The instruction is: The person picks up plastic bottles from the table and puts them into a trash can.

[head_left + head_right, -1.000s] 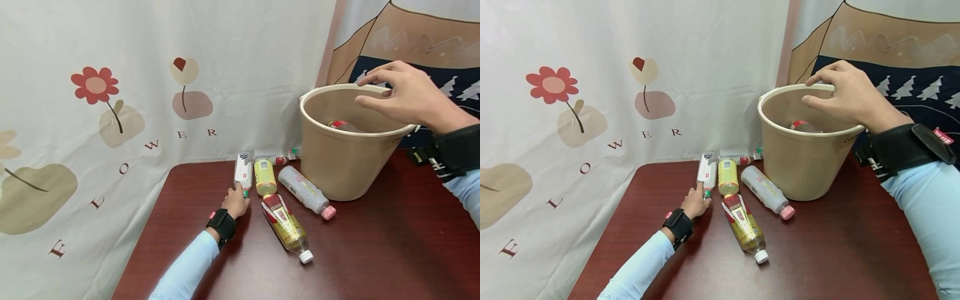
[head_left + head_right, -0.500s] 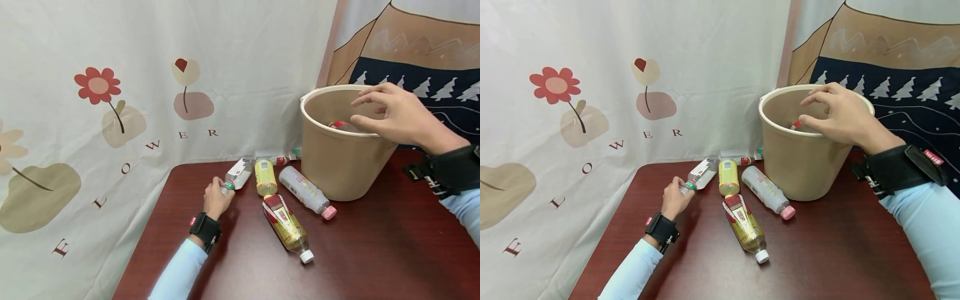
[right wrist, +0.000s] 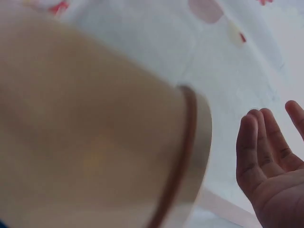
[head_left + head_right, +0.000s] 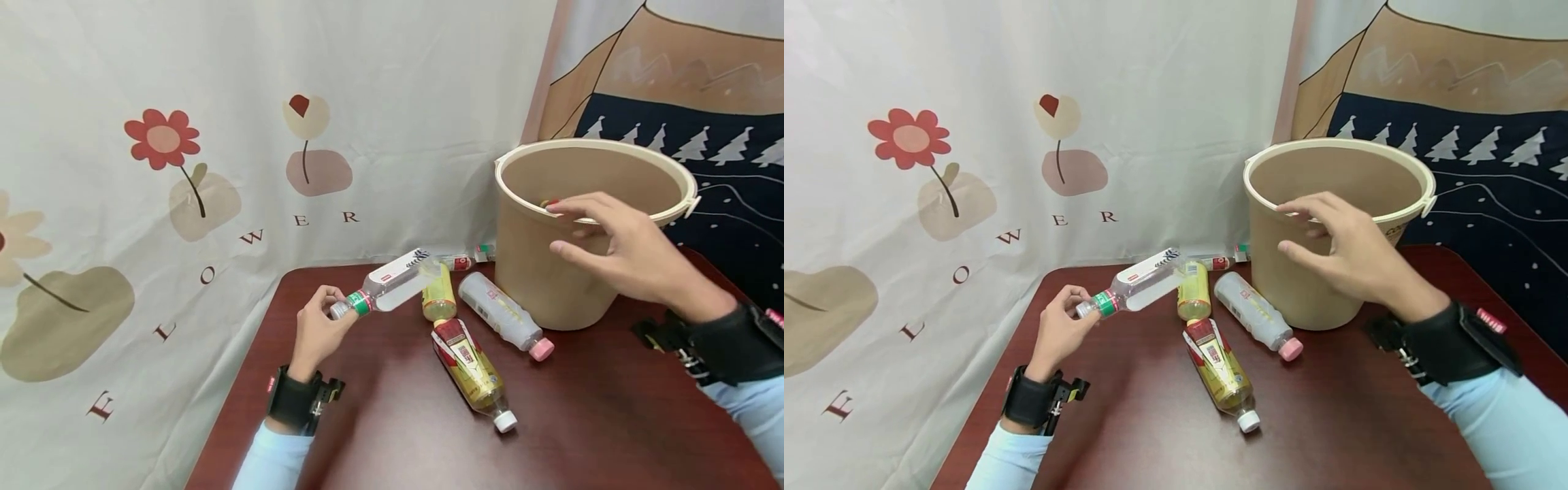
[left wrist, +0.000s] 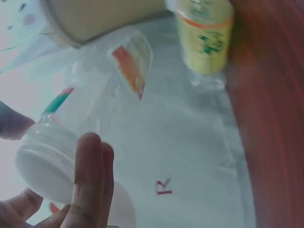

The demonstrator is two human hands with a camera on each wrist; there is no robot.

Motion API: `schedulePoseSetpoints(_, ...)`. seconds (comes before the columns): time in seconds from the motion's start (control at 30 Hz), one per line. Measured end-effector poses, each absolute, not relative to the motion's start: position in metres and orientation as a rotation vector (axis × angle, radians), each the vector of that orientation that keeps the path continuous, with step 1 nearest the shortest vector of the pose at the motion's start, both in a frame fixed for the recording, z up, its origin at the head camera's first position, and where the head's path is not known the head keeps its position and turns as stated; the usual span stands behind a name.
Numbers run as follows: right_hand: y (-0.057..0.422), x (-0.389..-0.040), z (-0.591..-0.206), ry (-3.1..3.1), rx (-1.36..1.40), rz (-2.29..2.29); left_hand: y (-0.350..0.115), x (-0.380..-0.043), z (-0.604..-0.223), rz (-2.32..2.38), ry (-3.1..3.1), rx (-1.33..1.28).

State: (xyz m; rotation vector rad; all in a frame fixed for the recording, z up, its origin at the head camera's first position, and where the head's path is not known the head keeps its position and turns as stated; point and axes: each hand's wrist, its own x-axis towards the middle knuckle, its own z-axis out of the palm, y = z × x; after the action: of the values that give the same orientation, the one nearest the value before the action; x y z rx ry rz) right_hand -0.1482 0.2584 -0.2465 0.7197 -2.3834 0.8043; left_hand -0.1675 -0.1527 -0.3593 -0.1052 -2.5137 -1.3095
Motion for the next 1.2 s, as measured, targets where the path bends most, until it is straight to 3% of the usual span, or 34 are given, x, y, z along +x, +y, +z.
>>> schedulePoseSetpoints(0.33, 0.235, -0.141, -0.305, -2.359, 0.771, 1.204, -0.155, -0.152, -0.349, -1.689, -2.486, -0.34)
schedulePoseSetpoints(0.73, 0.216, -0.125, -0.373, -2.208, 0.887, 1.682, -0.153, -0.148, -0.357, -1.754, -2.491, -0.689)
schedulePoseSetpoints(1.2, 0.212, -0.117, -0.395, -2.065, 1.04, 1.922, -0.138, -0.138, -0.368, -1.815, -2.415, -0.867)
